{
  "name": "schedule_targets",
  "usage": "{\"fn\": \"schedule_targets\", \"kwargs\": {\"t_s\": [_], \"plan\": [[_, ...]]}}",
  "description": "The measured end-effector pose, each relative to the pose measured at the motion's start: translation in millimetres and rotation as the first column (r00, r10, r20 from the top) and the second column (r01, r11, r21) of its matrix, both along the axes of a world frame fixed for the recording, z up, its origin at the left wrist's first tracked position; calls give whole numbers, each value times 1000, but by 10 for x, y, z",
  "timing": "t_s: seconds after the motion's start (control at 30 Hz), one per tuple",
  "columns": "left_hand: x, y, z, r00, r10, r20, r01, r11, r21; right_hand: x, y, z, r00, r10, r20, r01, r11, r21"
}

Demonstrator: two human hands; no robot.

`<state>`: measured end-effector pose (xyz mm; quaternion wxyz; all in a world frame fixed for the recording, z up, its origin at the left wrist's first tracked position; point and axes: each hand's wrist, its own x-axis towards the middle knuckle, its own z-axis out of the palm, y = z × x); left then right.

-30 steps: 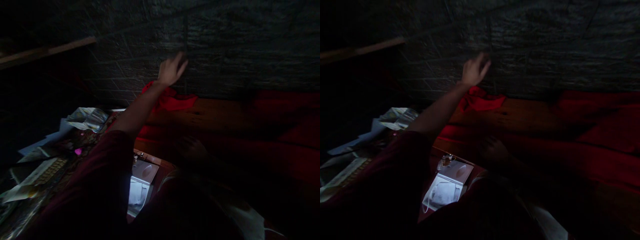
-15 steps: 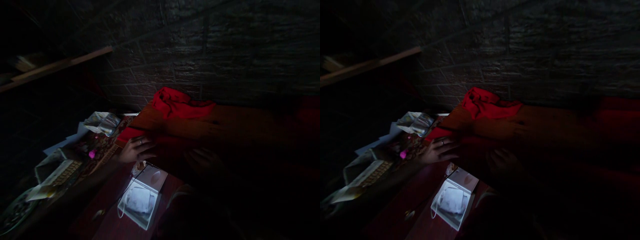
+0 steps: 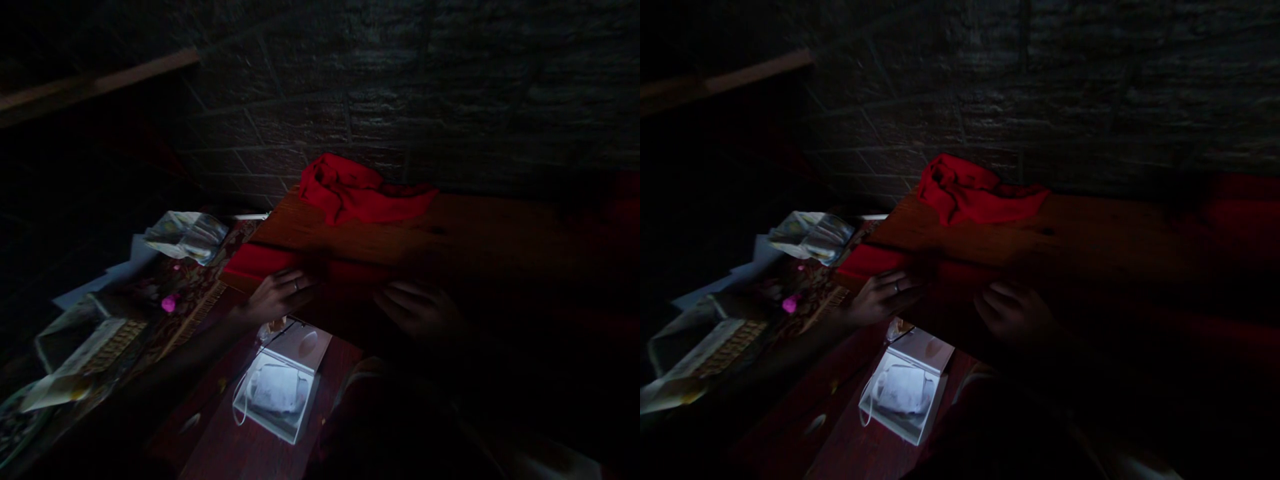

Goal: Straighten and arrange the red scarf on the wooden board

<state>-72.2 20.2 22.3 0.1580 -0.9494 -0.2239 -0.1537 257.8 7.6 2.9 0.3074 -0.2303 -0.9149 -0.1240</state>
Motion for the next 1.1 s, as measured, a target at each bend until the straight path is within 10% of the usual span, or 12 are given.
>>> {"fn": "schedule_targets", "kwargs": {"t_s": [0.3, 0.63, 1.1], "plan": [[-35, -42, -32, 999, 32, -6, -32, 999, 3, 57, -105, -45, 999, 12, 47, -11, 1000, -18], [-108, 56, -75, 986, 156, -60, -159, 986, -48, 881, -388, -62, 974, -171, 147, 173, 985, 4], [131, 193, -58, 969, 232, -86, -245, 941, -232, 1822, -552, 178, 665, -604, 438, 657, 753, 39]]}}
